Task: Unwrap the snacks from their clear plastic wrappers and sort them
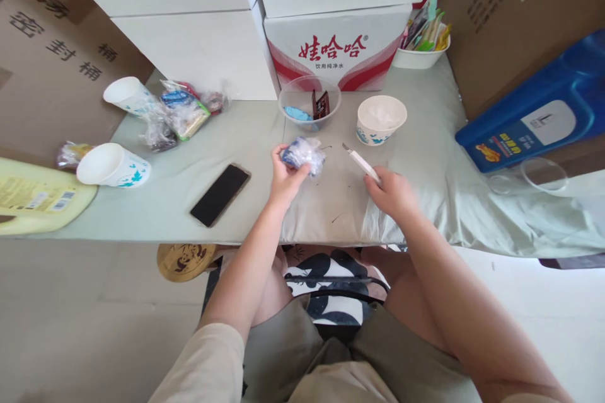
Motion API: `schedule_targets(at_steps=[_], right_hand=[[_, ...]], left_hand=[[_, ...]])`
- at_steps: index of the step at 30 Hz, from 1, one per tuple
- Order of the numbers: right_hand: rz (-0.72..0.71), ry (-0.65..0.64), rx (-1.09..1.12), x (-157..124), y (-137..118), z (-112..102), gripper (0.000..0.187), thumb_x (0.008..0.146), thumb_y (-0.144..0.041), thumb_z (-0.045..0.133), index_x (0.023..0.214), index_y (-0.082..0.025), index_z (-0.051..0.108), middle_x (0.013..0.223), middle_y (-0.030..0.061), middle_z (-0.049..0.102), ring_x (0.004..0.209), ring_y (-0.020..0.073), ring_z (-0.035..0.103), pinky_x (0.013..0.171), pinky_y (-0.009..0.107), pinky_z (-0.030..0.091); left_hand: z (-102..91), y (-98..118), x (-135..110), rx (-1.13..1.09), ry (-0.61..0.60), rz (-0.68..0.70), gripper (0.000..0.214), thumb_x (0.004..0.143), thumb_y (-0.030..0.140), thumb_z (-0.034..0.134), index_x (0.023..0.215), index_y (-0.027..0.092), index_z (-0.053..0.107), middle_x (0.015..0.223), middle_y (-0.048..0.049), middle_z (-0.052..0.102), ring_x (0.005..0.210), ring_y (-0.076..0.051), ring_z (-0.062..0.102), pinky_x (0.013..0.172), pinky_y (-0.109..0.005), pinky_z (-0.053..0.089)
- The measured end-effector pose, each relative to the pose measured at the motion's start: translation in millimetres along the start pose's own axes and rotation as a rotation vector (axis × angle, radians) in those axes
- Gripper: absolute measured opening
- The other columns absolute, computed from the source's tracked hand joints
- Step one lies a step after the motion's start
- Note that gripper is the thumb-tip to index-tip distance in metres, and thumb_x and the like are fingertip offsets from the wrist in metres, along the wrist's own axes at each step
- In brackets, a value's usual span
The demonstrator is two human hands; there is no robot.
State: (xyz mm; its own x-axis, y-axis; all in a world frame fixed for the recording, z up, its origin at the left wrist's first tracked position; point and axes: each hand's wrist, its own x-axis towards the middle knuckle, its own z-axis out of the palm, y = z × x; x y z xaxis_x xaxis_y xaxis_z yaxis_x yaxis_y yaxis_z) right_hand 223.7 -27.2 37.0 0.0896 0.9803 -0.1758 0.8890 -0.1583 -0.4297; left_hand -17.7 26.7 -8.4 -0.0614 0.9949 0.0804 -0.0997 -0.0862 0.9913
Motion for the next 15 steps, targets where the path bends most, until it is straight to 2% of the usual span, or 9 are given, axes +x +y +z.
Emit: schedule_targets(at_steps=[3,5,8,10,12,15], right_hand=[[0.036,0.048,-0.076,5,10,2,0.031,0.094,-0.037,0.043,0.105,-0.022,0.067,0.099,0.0121,0.070,0.084,0.0269,0.062,0.061,0.031,0.035],[0.037,0.085,-0.100,6,15,5,0.032,0.094,-0.034,0.043,0.108,-0.021,0.068,0.101,0.0140,0.069,0.088,0.0289,0.062,0.064,0.034,0.040],[0.004,0.230,-0.138,6,19,7,0.033,0.091,-0.031,0.048,0.113,-0.019,0.069,0.104,0.0175,0.067,0.097,0.0337,0.060,0.077,0.043,0.048],[-0.042,0.359,-0.125,5,18,9,0.035,0.089,-0.030,0.051,0.117,-0.017,0.069,0.111,0.0193,0.065,0.105,0.0372,0.058,0.086,0.051,0.048],[-0.153,0.416,-0.042,5,13,13,0.037,0.088,-0.029,0.051,0.119,-0.017,0.068,0.116,0.0191,0.064,0.111,0.0368,0.058,0.093,0.053,0.048],[-0.440,0.293,0.151,5,0,27,0.039,0.087,-0.028,0.051,0.123,-0.019,0.064,0.123,0.0163,0.065,0.116,0.0321,0.060,0.101,0.049,0.048]], left_hand=[[5.3,5,-18,0.305,-0.132,0.020,0.060,0.071,0.052,0.079,0.115,0.027,0.046,0.085,0.0028,0.062,0.068,-0.012,0.061,0.065,-0.025,0.049],[5.9,10,-27,0.507,-0.129,0.043,0.041,0.078,0.049,0.073,0.105,0.024,0.054,0.082,0.0014,0.063,0.068,-0.013,0.061,0.067,-0.028,0.048],[0.7,15,-28,0.610,-0.048,0.101,0.025,0.087,0.046,0.061,0.093,0.022,0.060,0.097,-0.0058,0.070,0.090,-0.019,0.066,0.078,-0.031,0.050],[-4.9,15,-25,0.585,-0.034,0.105,0.025,0.086,0.043,0.063,0.099,0.022,0.061,0.109,-0.0089,0.070,0.102,-0.021,0.065,0.082,-0.032,0.051],[-9.7,14,-23,0.564,-0.053,0.074,0.035,0.078,0.039,0.072,0.107,0.022,0.061,0.112,-0.0092,0.070,0.102,-0.021,0.065,0.078,-0.030,0.051],[-13.1,13,-25,0.507,-0.113,-0.007,0.032,0.074,0.037,0.075,0.100,0.021,0.063,0.094,-0.0045,0.070,0.083,-0.016,0.065,0.067,-0.025,0.049]])
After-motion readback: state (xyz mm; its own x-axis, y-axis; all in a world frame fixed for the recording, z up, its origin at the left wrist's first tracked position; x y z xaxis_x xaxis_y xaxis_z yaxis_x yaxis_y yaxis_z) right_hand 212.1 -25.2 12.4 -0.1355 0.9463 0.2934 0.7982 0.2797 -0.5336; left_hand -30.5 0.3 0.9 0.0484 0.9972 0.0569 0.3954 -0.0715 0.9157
